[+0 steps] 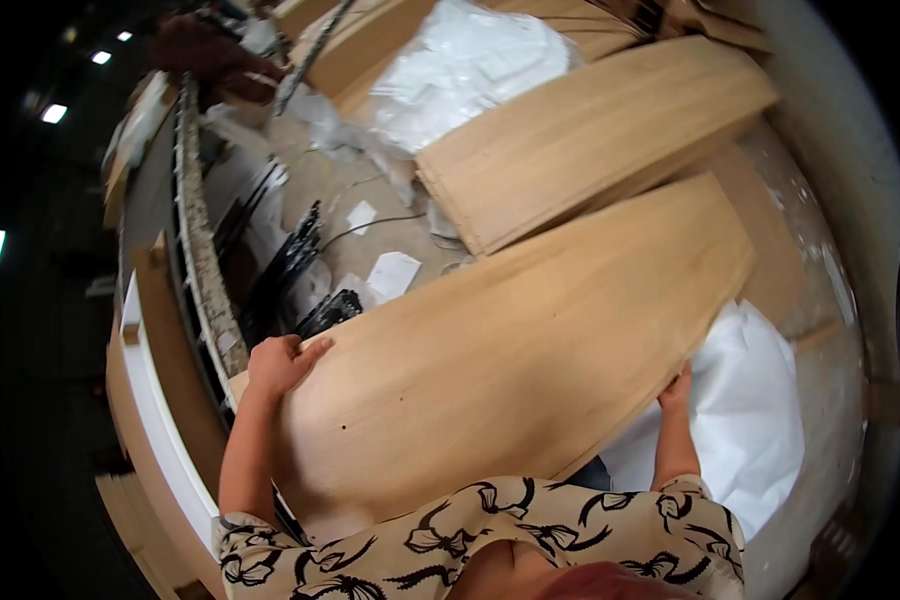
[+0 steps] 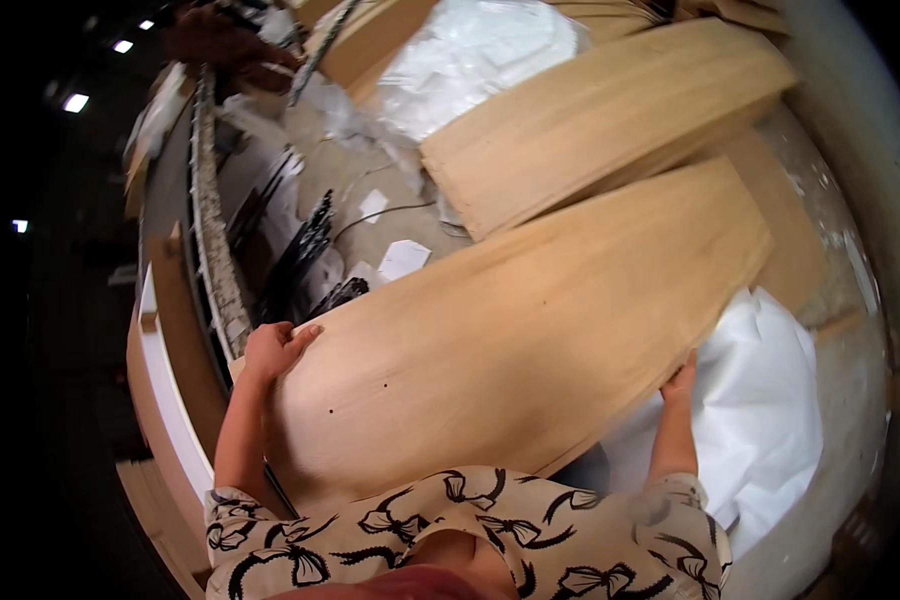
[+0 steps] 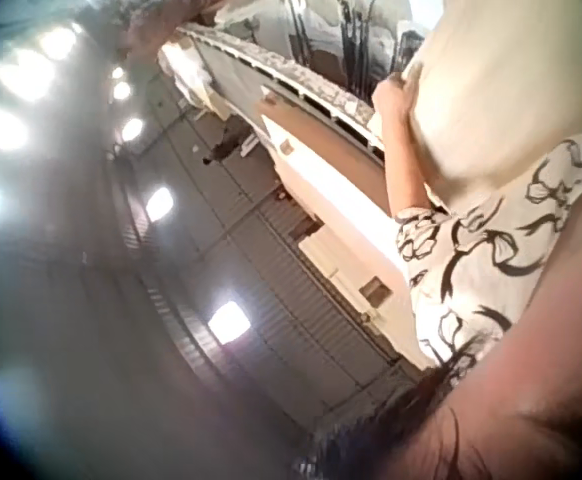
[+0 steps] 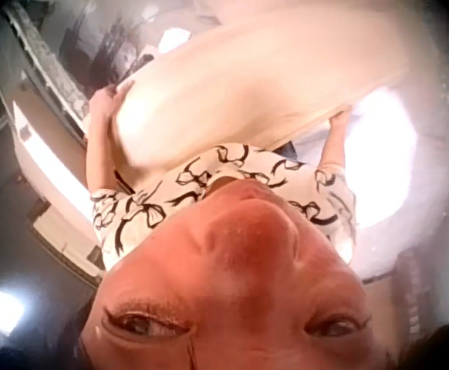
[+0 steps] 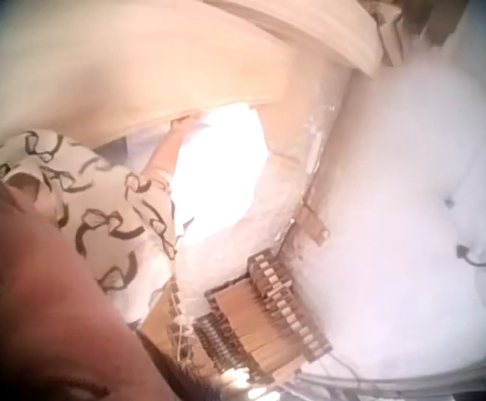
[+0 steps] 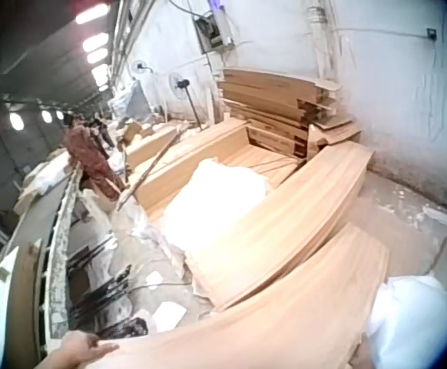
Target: The person packages furniture components into a cardboard box by placing wooden boards, wrapped metal rails, and protective foam sheets inside it.
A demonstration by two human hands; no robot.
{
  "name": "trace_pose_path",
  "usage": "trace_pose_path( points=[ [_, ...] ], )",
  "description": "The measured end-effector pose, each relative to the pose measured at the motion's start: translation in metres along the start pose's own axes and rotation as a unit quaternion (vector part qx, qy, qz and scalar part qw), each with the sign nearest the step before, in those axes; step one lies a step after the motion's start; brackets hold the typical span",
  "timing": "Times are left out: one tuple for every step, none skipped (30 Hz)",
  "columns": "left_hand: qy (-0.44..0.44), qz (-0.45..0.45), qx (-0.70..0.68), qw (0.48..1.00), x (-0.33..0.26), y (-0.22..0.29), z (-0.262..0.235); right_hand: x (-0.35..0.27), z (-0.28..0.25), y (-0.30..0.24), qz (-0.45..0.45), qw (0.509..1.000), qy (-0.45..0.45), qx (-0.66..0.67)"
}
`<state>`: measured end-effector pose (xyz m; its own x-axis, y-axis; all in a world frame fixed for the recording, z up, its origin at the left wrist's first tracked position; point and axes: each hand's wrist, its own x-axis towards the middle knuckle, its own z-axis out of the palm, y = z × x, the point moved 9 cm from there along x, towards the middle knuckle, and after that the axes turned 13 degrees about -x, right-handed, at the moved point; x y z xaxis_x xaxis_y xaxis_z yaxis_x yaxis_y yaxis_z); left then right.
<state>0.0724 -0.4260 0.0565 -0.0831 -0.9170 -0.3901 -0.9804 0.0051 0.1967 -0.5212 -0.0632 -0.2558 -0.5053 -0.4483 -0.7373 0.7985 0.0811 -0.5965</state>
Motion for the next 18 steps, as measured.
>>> trace_pose_path(
  points=[
    [0.051,0.011,0.007,0.999,-0.011,-0.009,-0.004,0.011,-0.003,-0.005,0.036,0.999,0.033,-0.02],
    [0.062,0.001,0.003,0.998,-0.018,-0.01,-0.004,0.032,-0.02,-0.006,0.042,0.993,0.037,-0.104],
    [0.117,0.005,-0.009,0.993,-0.026,-0.007,-0.011,0.051,-0.033,0.002,0.045,0.98,0.039,-0.19],
    [0.173,-0.001,-0.015,0.985,-0.037,-0.013,-0.018,0.046,-0.02,0.009,0.021,0.982,0.021,-0.186],
    [0.226,-0.002,-0.024,0.974,-0.046,-0.017,-0.023,0.041,-0.007,0.011,-0.008,0.983,0.003,-0.182],
    [0.234,0.002,-0.005,0.972,-0.05,-0.009,-0.029,0.044,-0.015,0.011,0.006,0.985,0.035,-0.169],
    [0.251,0.029,0.002,0.967,-0.057,0.003,-0.039,0.046,-0.03,0.009,0.022,0.984,0.07,-0.161],
    [0.269,0.059,0.007,0.961,-0.063,0.02,-0.05,0.053,-0.043,0.006,0.019,0.984,0.075,-0.163],
    [0.275,0.068,-0.003,0.959,-0.069,0.032,-0.061,0.059,-0.058,0.002,0.017,0.983,0.079,-0.165],
    [0.281,0.079,-0.009,0.956,-0.074,0.038,-0.073,0.056,-0.055,-0.001,-0.044,0.97,0.007,-0.238],
    [0.297,0.086,-0.01,0.951,-0.083,0.038,-0.086,0.049,-0.049,-0.004,-0.116,0.945,-0.056,-0.301],
    [0.305,0.087,-0.011,0.948,-0.095,0.03,-0.097,0.04,-0.046,0.003,-0.107,0.946,-0.066,-0.299],
    [0.315,0.095,-0.014,0.944,-0.107,0.024,-0.109,0.031,-0.041,0.01,-0.08,0.956,-0.051,-0.277],
    [0.325,0.1,-0.014,0.94,-0.122,0.016,-0.123,0.018,-0.032,0.017,-0.036,0.97,-0.025,-0.239],
    [0.336,0.099,-0.011,0.937,-0.136,0.015,-0.135,0.009,-0.023,0.018,-0.016,0.976,-0.014,-0.218],
    [0.374,0.131,0.005,0.918,-0.153,0.019,-0.15,-0.004,-0.015,0.015,-0.005,0.979,-0.009,-0.205],
    [0.391,0.138,-0.002,0.91,-0.164,0.015,-0.163,-0.013,-0.002,0.015,-0.001,0.98,-0.012,-0.197],
    [0.411,0.138,-0.005,0.901,-0.188,0.012,-0.181,-0.022,0.016,0.014,0.004,0.981,-0.024,-0.193]
  ],
)
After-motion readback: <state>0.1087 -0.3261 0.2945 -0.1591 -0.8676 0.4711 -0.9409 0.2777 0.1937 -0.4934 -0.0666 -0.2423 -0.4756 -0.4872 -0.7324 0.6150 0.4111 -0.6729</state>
